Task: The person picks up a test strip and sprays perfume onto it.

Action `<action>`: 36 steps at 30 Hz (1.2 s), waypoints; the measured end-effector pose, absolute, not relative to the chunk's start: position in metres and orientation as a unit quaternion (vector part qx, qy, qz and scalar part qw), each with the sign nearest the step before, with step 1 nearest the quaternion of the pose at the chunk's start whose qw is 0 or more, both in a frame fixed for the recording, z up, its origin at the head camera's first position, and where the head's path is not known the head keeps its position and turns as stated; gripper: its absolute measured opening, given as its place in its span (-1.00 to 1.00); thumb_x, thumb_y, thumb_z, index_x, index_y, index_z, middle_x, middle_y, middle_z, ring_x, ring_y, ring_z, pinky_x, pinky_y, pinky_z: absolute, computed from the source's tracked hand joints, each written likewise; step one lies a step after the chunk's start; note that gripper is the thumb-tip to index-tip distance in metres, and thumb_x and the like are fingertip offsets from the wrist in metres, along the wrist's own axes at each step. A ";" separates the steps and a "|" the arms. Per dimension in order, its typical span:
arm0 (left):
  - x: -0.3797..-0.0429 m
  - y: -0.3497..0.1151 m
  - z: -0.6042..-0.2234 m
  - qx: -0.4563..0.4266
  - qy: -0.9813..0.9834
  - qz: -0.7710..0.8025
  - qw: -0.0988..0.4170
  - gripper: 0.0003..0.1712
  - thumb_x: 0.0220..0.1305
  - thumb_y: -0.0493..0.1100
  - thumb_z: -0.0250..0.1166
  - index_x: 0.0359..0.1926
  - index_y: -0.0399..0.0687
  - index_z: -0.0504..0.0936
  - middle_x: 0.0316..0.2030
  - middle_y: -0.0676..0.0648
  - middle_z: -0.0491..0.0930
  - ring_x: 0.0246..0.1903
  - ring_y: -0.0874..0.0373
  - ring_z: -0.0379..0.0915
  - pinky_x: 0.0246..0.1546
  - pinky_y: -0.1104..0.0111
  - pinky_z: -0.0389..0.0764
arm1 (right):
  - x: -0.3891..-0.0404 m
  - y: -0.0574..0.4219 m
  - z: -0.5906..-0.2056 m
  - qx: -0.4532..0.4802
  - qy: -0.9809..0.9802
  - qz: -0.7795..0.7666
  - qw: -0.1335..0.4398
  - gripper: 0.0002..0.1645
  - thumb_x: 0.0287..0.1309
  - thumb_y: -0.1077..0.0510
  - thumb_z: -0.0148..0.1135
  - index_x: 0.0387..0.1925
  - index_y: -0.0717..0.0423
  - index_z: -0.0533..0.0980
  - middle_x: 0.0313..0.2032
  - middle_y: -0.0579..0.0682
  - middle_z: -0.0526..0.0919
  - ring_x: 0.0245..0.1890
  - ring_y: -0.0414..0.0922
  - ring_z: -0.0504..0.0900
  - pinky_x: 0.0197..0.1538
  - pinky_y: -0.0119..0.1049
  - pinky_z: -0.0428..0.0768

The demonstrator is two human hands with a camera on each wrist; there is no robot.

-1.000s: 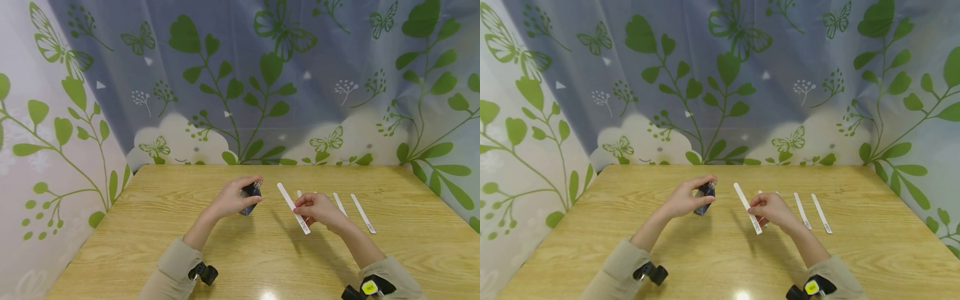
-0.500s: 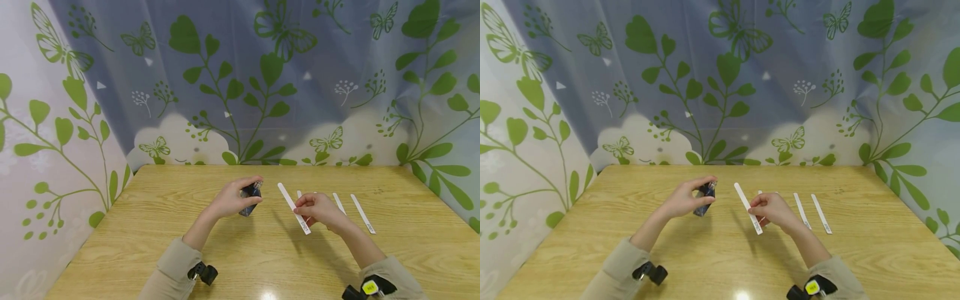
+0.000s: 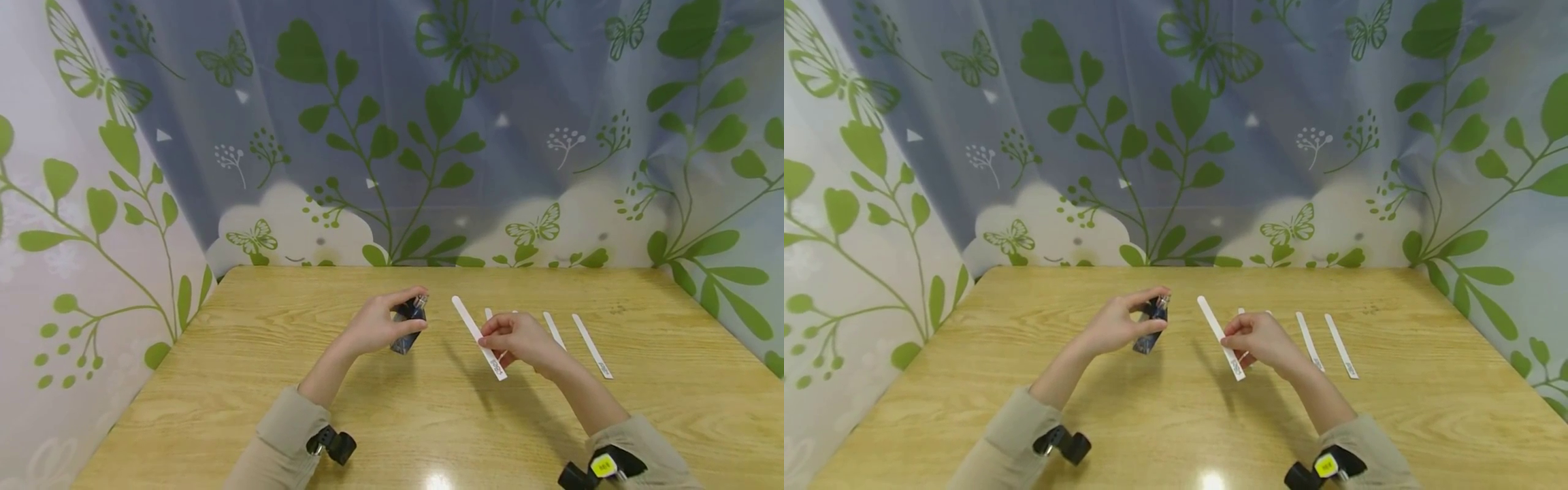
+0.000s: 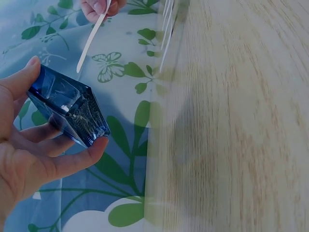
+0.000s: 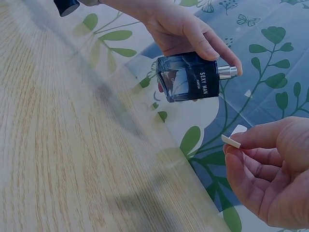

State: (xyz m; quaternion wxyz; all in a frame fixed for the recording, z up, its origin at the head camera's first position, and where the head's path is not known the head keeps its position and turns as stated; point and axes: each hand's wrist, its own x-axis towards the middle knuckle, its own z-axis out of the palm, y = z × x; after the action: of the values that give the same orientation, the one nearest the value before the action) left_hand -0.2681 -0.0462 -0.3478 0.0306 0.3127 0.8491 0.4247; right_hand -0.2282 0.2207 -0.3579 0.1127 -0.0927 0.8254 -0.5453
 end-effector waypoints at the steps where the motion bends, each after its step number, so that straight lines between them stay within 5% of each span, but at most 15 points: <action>1: -0.268 -0.046 -0.348 0.311 0.849 0.426 0.032 -0.39 0.19 0.03 0.29 0.27 0.21 0.38 0.11 -0.06 0.47 0.05 0.03 0.42 -0.10 0.21 0.48 | -0.228 0.220 -0.358 -0.092 0.825 -0.545 0.112 -0.79 0.15 0.25 0.21 -0.25 0.37 0.49 -0.51 0.00 0.60 -0.58 -0.11 0.53 -0.47 -0.16 0.58; 8: -0.268 -0.044 -0.347 0.305 0.845 0.437 0.041 -0.39 0.17 0.02 0.31 0.26 0.20 0.41 0.05 -0.07 0.50 -0.07 0.04 0.47 -0.46 0.36 0.42 | -0.228 0.219 -0.358 -0.086 0.827 -0.544 0.111 -0.79 0.14 0.25 0.23 -0.25 0.36 0.49 -0.51 -0.01 0.61 -0.58 -0.11 0.53 -0.47 -0.16 0.58; 21: -0.266 -0.043 -0.347 0.300 0.845 0.441 0.039 -0.38 0.18 0.01 0.31 0.27 0.16 0.39 0.10 -0.12 0.48 -0.05 -0.01 0.47 -0.65 0.39 0.23 | -0.228 0.219 -0.359 -0.081 0.822 -0.551 0.117 -0.79 0.14 0.26 0.23 -0.25 0.36 0.49 -0.48 0.05 0.63 -0.58 -0.10 0.54 -0.47 -0.17 0.58; 28: -0.267 -0.044 -0.347 0.294 0.842 0.450 0.037 -0.39 0.19 -0.01 0.31 0.27 0.13 0.40 0.05 -0.12 0.51 -0.32 0.06 0.48 -0.69 0.39 0.19 | -0.228 0.220 -0.358 -0.085 0.824 -0.548 0.118 -0.81 0.14 0.27 0.22 -0.27 0.37 0.49 -0.53 -0.01 0.59 -0.59 -0.12 0.52 -0.47 -0.18 0.57; 36: -0.268 -0.047 -0.347 0.287 0.843 0.452 0.050 -0.38 0.19 0.00 0.30 0.28 0.21 0.37 0.14 -0.11 0.43 -0.08 -0.01 0.46 -0.67 0.37 0.25 | -0.228 0.222 -0.358 -0.086 0.822 -0.551 0.118 -0.80 0.15 0.26 0.21 -0.25 0.37 0.49 -0.49 0.05 0.61 -0.58 -0.10 0.53 -0.47 -0.18 0.57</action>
State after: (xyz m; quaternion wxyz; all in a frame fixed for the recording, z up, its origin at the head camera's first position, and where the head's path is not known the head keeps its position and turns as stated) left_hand -0.2683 -0.0468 -0.3469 0.0502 0.2872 0.8428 0.4524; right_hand -0.2281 0.2219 -0.3583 0.1179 -0.0858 0.8215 -0.5512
